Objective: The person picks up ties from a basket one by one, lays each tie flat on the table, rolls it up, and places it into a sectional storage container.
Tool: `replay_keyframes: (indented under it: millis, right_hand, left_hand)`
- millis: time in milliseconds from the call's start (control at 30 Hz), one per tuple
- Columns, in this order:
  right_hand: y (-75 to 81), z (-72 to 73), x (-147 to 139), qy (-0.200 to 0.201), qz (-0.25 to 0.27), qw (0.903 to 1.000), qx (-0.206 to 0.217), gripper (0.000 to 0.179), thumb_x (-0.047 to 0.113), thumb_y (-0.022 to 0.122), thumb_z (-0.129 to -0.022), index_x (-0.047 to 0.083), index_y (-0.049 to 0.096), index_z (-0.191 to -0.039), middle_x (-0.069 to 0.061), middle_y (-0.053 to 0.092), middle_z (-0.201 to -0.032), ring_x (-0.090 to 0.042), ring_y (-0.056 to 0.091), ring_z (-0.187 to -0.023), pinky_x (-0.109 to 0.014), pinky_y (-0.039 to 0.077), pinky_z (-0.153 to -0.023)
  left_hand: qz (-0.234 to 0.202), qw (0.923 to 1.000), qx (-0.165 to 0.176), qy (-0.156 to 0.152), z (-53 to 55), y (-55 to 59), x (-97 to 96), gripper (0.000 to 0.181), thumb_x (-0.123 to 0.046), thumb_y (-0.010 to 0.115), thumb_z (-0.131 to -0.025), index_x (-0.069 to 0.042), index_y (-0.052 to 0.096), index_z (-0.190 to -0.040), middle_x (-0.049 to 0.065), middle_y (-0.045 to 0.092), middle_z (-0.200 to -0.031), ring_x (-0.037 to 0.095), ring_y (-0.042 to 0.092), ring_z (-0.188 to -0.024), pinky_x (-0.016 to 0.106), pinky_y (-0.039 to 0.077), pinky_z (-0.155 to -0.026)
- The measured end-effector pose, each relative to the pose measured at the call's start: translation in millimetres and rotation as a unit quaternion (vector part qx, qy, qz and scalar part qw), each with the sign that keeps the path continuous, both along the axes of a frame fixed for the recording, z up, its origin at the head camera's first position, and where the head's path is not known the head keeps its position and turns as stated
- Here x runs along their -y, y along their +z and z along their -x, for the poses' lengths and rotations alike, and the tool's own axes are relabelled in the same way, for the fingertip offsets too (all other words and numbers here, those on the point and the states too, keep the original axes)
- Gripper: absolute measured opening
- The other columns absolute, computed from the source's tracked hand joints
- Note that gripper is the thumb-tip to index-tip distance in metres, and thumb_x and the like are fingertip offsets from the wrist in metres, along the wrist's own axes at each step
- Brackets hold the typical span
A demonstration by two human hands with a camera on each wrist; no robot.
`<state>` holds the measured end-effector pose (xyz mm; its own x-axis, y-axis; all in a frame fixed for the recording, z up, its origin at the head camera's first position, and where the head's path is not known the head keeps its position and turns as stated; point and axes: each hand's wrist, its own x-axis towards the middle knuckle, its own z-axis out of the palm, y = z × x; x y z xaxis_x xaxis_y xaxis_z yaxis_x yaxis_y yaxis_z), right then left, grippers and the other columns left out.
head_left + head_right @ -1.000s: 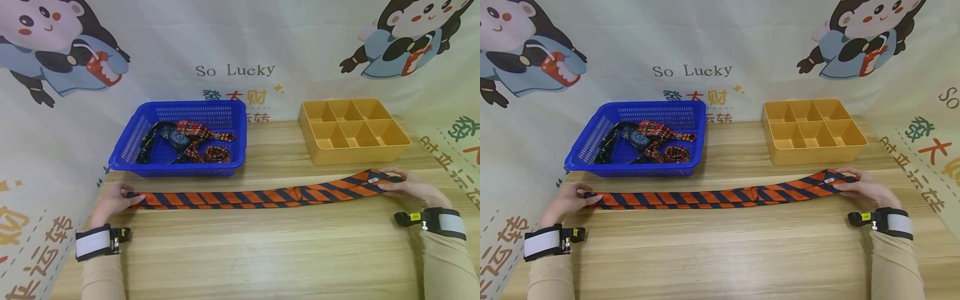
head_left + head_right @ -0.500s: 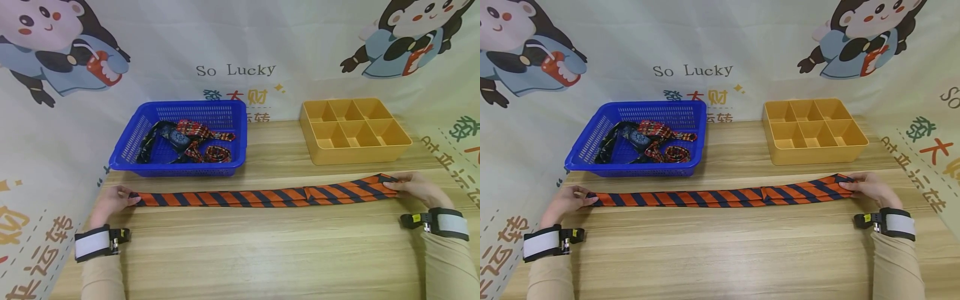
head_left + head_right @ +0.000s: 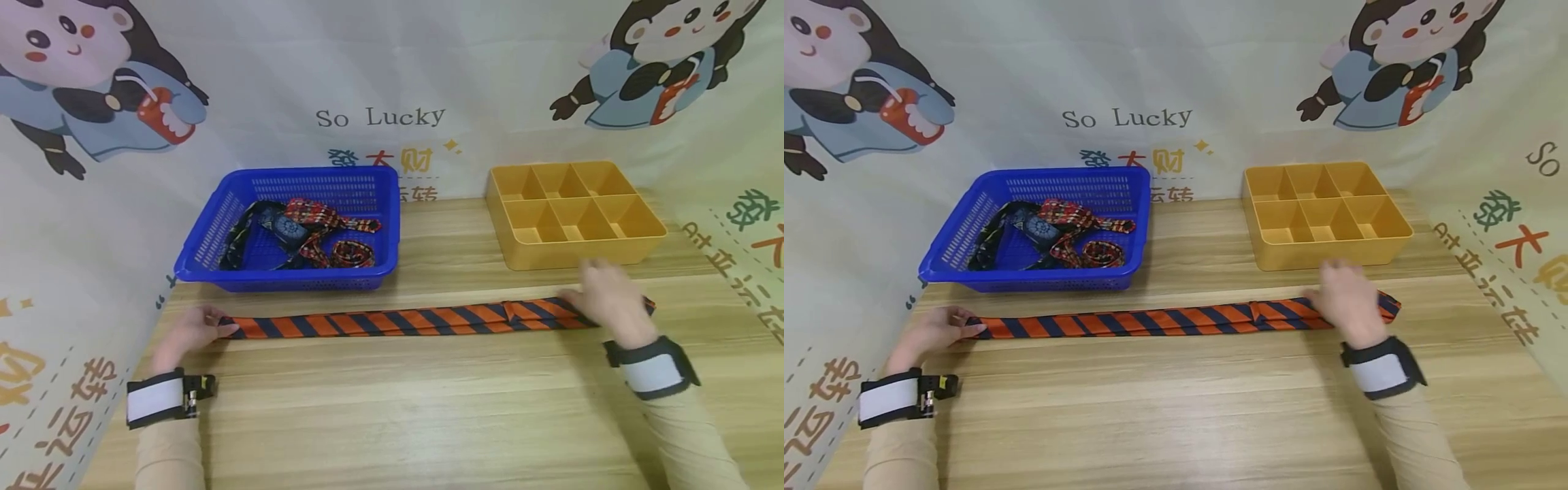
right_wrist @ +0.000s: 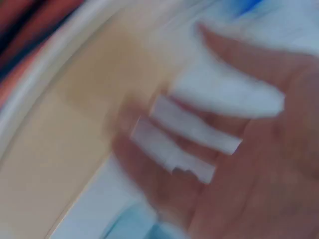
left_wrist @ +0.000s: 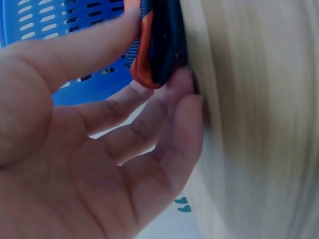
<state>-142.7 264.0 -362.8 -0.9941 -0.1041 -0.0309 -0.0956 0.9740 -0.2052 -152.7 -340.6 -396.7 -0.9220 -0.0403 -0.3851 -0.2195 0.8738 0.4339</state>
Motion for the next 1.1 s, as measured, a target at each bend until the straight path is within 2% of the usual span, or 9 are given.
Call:
replay_keyframes:
  millis: [67, 167, 233, 333, 533, 667, 800, 933, 1100]
  right_hand:
    - [5.7, -5.3, 58.5, 0.129, 0.038, 0.9908, -0.012, 0.046, 0.028, 0.065, -0.089, -0.007, 0.058, -0.117, -0.025, 0.063, -0.112, -0.04, 0.062, -0.098, -0.048, 0.052, -0.078]
    - [-0.4, -8.9, 140.9, 0.304, 0.077, 0.9491, -0.021, 0.035, 0.023, 0.066, -0.089, 0.001, 0.063, -0.116, -0.013, 0.067, -0.11, -0.024, 0.067, -0.094, -0.035, 0.055, -0.077]
    - [-8.7, -8.0, 188.2, 0.379, 0.077, 0.9221, -0.022, 0.03, 0.023, 0.065, -0.09, 0.005, 0.064, -0.114, -0.008, 0.067, -0.11, -0.018, 0.066, -0.094, -0.03, 0.055, -0.079]
    - [-21.5, -1.1, 245.8, 0.434, 0.055, 0.899, -0.003, 0.032, 0.022, 0.058, -0.095, 0.008, 0.059, -0.124, -0.006, 0.062, -0.125, -0.017, 0.061, -0.112, -0.027, 0.05, -0.093]
    - [-40.1, 10.4, 307.4, 0.449, -0.05, 0.8879, 0.084, 0.053, 0.031, 0.043, -0.101, 0.014, 0.029, -0.149, 0.001, 0.021, -0.159, -0.015, 0.022, -0.146, -0.026, 0.026, -0.116]
    - [-46.4, 14.5, 305.3, 0.442, -0.087, 0.8839, 0.126, 0.056, 0.036, 0.039, -0.101, 0.018, 0.022, -0.152, 0.007, 0.012, -0.161, -0.01, 0.011, -0.148, -0.024, 0.021, -0.118]
    - [-48.8, 15.2, 272.8, 0.448, -0.072, 0.8803, 0.138, 0.058, 0.035, 0.04, -0.101, 0.022, 0.017, -0.152, 0.009, 0.009, -0.161, -0.009, 0.01, -0.148, -0.027, 0.023, -0.117]
    - [-51.0, 14.6, 222.4, 0.449, -0.029, 0.8786, 0.161, 0.058, 0.034, 0.042, -0.101, 0.021, 0.017, -0.152, 0.008, 0.009, -0.161, -0.012, 0.011, -0.148, -0.031, 0.022, -0.118]
    - [-51.2, 14.0, 159.9, 0.417, 0.045, 0.8871, 0.192, 0.055, 0.034, 0.045, -0.1, 0.019, 0.028, -0.15, 0.005, 0.021, -0.159, -0.016, 0.022, -0.146, -0.036, 0.026, -0.117]
  left_hand:
    - [0.005, 1.0, 0.001, -0.007, -0.7, 0.4, -1.1, 0.064, -0.035, 0.063, -0.09, 0.016, 0.044, -0.123, 0.037, 0.052, -0.118, 0.041, 0.055, -0.099, 0.044, 0.049, -0.081]
    - [0.009, 0.9998, -0.001, -0.02, -1.5, -0.3, -2.3, 0.065, -0.036, 0.063, -0.09, 0.016, 0.044, -0.124, 0.039, 0.051, -0.12, 0.043, 0.055, -0.102, 0.046, 0.049, -0.083]
    - [0.006, 0.9997, -0.001, -0.023, -1.8, -1.1, -2.8, 0.063, -0.034, 0.063, -0.09, 0.015, 0.044, -0.124, 0.038, 0.052, -0.119, 0.041, 0.056, -0.1, 0.044, 0.049, -0.08]
    - [0.002, 0.9998, -0.003, -0.019, -1.7, -1.8, -3.4, 0.061, -0.032, 0.064, -0.089, 0.014, 0.045, -0.123, 0.036, 0.053, -0.116, 0.036, 0.056, -0.095, 0.041, 0.048, -0.077]
    - [0.013, 0.9997, -0.012, -0.016, -1.1, -3.9, -1.9, 0.056, -0.032, 0.066, -0.088, 0.011, 0.048, -0.119, 0.036, 0.052, -0.117, 0.036, 0.054, -0.094, 0.044, 0.047, -0.08]
    - [0.009, 0.9999, -0.013, -0.002, -1.1, -4.6, -1.4, 0.056, -0.033, 0.068, -0.087, 0.009, 0.049, -0.118, 0.032, 0.054, -0.112, 0.034, 0.054, -0.091, 0.042, 0.046, -0.078]
    - [0.008, 0.9998, -0.015, 0.013, -0.7, -5.7, -2.2, 0.057, -0.034, 0.068, -0.086, 0.009, 0.048, -0.119, 0.028, 0.055, -0.106, 0.032, 0.053, -0.089, 0.041, 0.045, -0.076]
    - [0.008, 0.9997, -0.018, 0.013, 0.4, -6.7, -2.5, 0.057, -0.032, 0.067, -0.087, 0.01, 0.047, -0.121, 0.025, 0.056, -0.1, 0.03, 0.052, -0.086, 0.038, 0.044, -0.073]
    - [0.005, 0.9995, -0.032, -0.004, 0.3, -7.6, -1.4, 0.051, -0.026, 0.067, -0.087, 0.011, 0.049, -0.118, 0.016, 0.055, -0.088, 0.026, 0.051, -0.08, 0.031, 0.04, -0.067]
